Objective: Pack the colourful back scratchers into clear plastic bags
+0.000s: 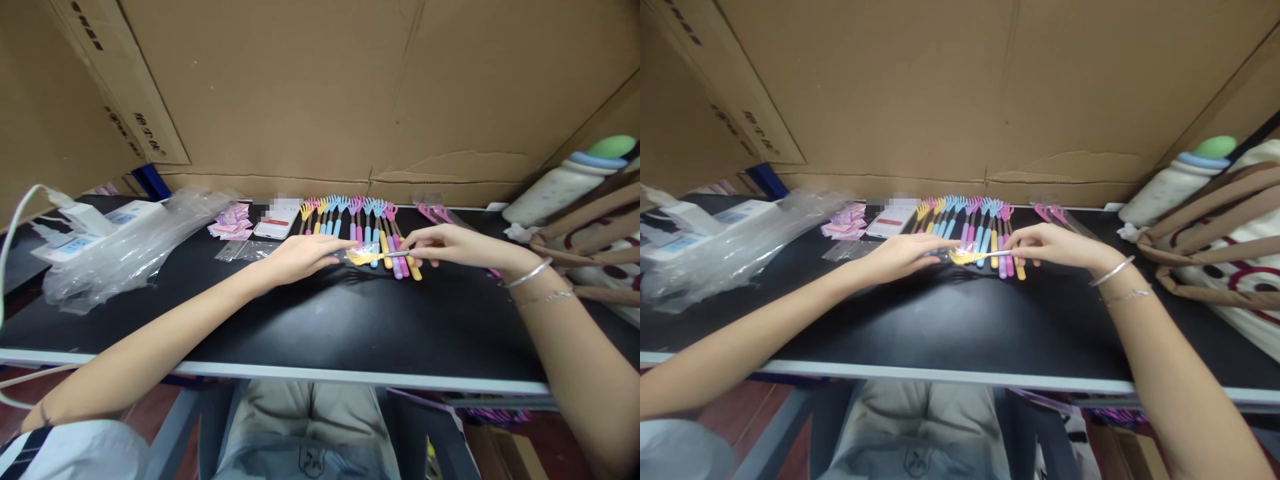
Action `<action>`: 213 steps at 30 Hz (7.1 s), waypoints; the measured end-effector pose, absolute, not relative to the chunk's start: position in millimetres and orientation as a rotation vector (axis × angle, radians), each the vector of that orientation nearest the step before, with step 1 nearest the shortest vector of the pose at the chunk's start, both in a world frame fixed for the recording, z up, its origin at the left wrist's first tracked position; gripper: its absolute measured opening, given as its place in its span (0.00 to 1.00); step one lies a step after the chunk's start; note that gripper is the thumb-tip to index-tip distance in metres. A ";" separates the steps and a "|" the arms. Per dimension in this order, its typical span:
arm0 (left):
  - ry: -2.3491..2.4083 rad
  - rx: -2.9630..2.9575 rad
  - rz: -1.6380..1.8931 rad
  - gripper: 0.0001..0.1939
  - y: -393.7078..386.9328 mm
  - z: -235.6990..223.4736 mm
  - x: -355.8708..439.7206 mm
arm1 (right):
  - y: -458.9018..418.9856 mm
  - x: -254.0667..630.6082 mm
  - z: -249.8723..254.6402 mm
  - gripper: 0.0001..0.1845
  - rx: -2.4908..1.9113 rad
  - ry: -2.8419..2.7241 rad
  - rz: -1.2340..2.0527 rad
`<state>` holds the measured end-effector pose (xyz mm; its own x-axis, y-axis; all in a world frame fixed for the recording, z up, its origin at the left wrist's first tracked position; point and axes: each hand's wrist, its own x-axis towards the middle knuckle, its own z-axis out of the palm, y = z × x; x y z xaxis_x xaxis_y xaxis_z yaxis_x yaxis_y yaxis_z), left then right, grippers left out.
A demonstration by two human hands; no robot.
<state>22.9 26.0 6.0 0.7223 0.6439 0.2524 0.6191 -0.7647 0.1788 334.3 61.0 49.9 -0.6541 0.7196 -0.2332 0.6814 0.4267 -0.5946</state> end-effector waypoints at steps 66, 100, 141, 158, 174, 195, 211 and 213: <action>0.958 2.998 0.543 0.21 17.7 -0.6 29.5 | 50.0 309.5 36.3 0.20 -1.193 -2.477 1.157; 1.334 3.087 0.809 0.24 22.7 9.7 21.8 | 45.5 298.2 30.7 0.16 -1.162 -2.375 0.380; 1.242 3.111 0.758 0.31 26.7 15.8 14.6 | 37.6 286.3 16.6 0.12 -1.193 -2.474 0.222; 1.208 3.135 0.674 0.17 21.2 3.1 23.2 | 33.0 277.4 13.5 0.12 -0.981 -2.430 0.514; 1.393 3.045 0.820 0.14 28.8 8.9 12.9 | 44.3 305.7 32.0 0.14 -1.234 -2.554 0.689; 1.324 3.093 0.750 0.13 17.9 0.4 24.9 | 38.2 275.5 3.5 0.17 -1.043 -2.433 0.339; 1.254 3.319 0.897 0.24 16.7 14.9 21.2 | 39.9 285.6 17.1 0.19 -1.172 -2.046 0.842; 1.287 3.325 0.864 0.23 18.4 11.7 21.0 | 40.7 284.6 14.5 0.20 -1.173 -2.038 0.862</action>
